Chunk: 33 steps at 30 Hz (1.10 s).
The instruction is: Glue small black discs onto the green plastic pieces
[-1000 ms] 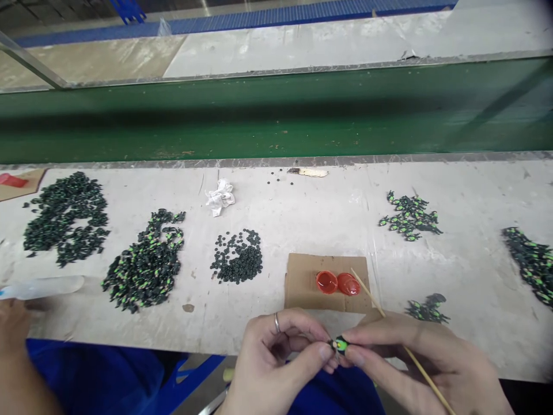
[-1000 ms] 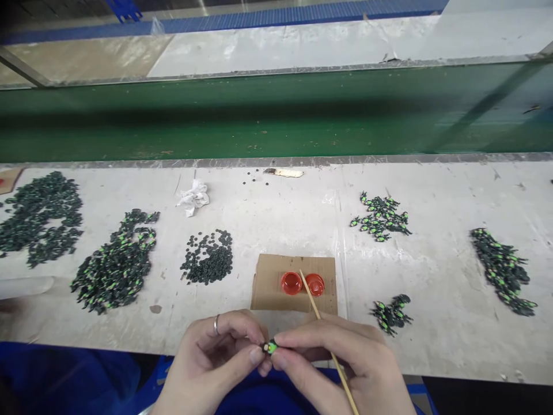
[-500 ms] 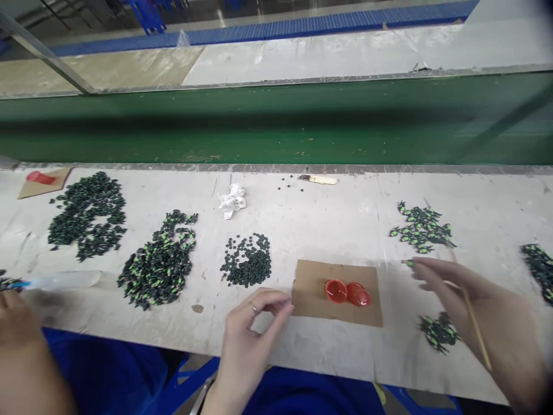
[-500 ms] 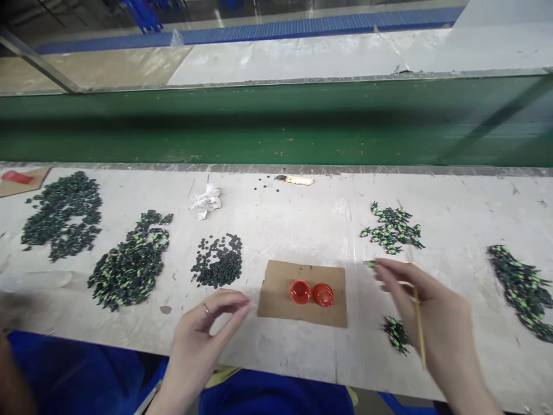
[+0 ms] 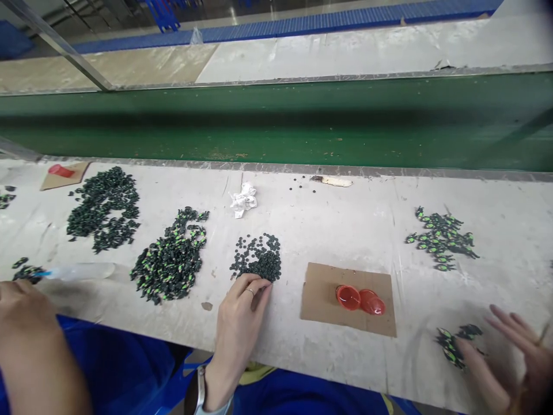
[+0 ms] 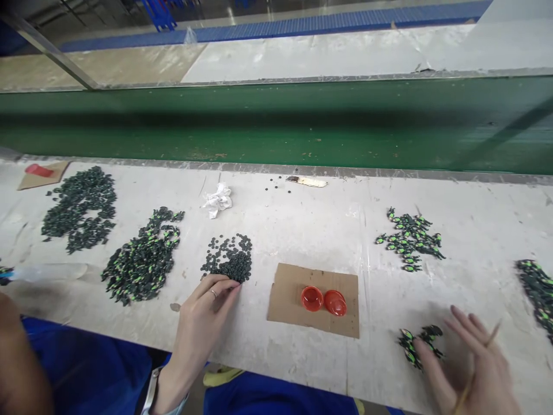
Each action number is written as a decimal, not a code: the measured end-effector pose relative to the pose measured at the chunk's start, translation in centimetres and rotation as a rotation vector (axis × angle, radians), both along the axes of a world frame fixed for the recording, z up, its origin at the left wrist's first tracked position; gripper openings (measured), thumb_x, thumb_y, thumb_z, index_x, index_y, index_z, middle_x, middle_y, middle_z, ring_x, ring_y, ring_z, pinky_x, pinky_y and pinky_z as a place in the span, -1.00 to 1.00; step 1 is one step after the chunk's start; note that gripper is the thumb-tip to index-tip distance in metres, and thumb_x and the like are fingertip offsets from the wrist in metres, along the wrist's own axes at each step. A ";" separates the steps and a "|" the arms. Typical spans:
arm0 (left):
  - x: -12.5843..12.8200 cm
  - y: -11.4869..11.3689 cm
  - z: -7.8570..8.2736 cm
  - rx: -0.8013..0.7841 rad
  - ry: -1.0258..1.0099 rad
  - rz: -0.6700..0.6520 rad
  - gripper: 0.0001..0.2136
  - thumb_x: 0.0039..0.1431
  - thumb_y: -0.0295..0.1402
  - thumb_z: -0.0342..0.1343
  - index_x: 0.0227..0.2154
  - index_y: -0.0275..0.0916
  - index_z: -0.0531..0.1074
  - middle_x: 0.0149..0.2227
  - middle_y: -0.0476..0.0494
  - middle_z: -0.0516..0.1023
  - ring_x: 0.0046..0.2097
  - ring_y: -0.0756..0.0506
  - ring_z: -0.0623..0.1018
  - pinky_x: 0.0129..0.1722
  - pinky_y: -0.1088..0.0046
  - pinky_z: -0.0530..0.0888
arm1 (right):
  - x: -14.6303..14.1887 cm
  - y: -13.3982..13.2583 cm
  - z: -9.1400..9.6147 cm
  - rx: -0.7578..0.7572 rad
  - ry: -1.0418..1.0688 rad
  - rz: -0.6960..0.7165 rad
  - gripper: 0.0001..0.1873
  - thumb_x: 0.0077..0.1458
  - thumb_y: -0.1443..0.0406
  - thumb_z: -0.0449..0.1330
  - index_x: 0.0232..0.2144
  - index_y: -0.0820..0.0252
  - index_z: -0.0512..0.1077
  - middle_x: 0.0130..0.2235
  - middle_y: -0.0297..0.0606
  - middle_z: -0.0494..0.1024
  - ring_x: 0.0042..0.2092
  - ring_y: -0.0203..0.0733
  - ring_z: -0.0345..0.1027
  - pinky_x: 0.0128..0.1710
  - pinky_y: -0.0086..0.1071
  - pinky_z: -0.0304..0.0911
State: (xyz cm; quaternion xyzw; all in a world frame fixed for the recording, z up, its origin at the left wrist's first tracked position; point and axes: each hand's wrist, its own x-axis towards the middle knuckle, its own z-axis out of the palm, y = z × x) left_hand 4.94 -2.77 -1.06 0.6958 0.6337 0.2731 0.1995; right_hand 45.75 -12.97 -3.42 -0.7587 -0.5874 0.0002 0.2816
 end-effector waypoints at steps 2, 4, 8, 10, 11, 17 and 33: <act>-0.3 -0.2 0.0 0.014 0.009 -0.036 -0.87 0.37 -0.43 0.13 -0.26 -0.18 0.58 -0.22 -0.13 0.65 -0.20 -0.14 0.66 -0.21 0.32 0.60 | -0.9 -0.6 -1.1 -0.005 0.002 0.045 -0.08 0.06 -0.30 0.23 0.37 -0.18 0.22 0.33 -0.08 0.38 0.29 0.44 0.29 0.29 0.40 0.27; -0.7 -0.4 0.1 0.037 0.018 -0.052 -0.89 0.37 -0.44 0.14 -0.22 -0.19 0.57 -0.22 -0.13 0.65 -0.21 -0.13 0.67 -0.19 0.32 0.62 | -1.8 -0.2 -1.6 -0.012 -0.007 0.071 -0.10 0.12 -0.26 0.21 0.40 -0.19 0.15 0.38 -0.17 0.32 0.30 0.41 0.28 0.24 0.39 0.31; -0.7 -0.7 0.1 0.092 0.044 -0.043 -0.89 0.37 -0.44 0.15 -0.12 -0.23 0.55 -0.20 -0.17 0.63 -0.22 -0.14 0.67 -0.19 0.30 0.63 | -2.5 3.0 -1.2 0.003 -0.011 0.198 -0.31 0.29 -0.11 0.18 0.37 -0.17 0.19 0.35 -0.12 0.36 0.29 0.29 0.34 0.20 0.27 0.38; -0.3 -0.5 0.1 0.112 0.060 -0.051 -0.89 0.38 -0.45 0.15 -0.12 -0.23 0.55 -0.20 -0.17 0.62 -0.20 -0.14 0.66 -0.19 0.31 0.63 | -2.6 5.0 -0.8 0.024 -0.018 0.267 -0.39 0.34 -0.03 0.17 0.35 -0.11 0.23 0.33 -0.07 0.39 0.29 0.22 0.35 0.23 0.19 0.38; 0.0 -0.4 0.1 0.117 0.071 -0.061 -0.89 0.38 -0.46 0.15 -0.13 -0.22 0.56 -0.20 -0.16 0.62 -0.19 -0.14 0.66 -0.18 0.32 0.62 | -2.7 6.0 -0.7 0.026 -0.019 0.302 -0.42 0.36 0.01 0.17 0.34 -0.06 0.24 0.33 -0.03 0.38 0.31 0.20 0.33 0.24 0.18 0.39; 1.3 0.9 0.0 0.129 0.168 -0.073 -0.87 0.39 -0.48 0.11 -0.19 -0.22 0.57 -0.20 -0.17 0.64 -0.21 -0.16 0.67 -0.25 0.32 0.59 | -3.1 8.8 -0.2 0.153 0.035 0.430 -0.57 0.41 0.23 0.16 0.25 0.19 0.32 0.28 0.00 0.42 0.35 0.19 0.25 0.38 0.40 0.06; 1.9 3.7 2.4 -0.039 0.345 -0.243 -0.74 0.29 -0.64 0.07 -0.42 -0.18 0.49 -0.36 -0.09 0.56 -0.31 -0.18 0.57 -0.34 0.31 0.51 | -7.9 5.9 6.5 -0.034 0.436 0.195 -0.76 0.20 -0.07 0.20 -0.29 -0.19 0.54 -0.22 -0.30 0.62 -0.19 0.20 0.56 -0.46 -0.03 0.55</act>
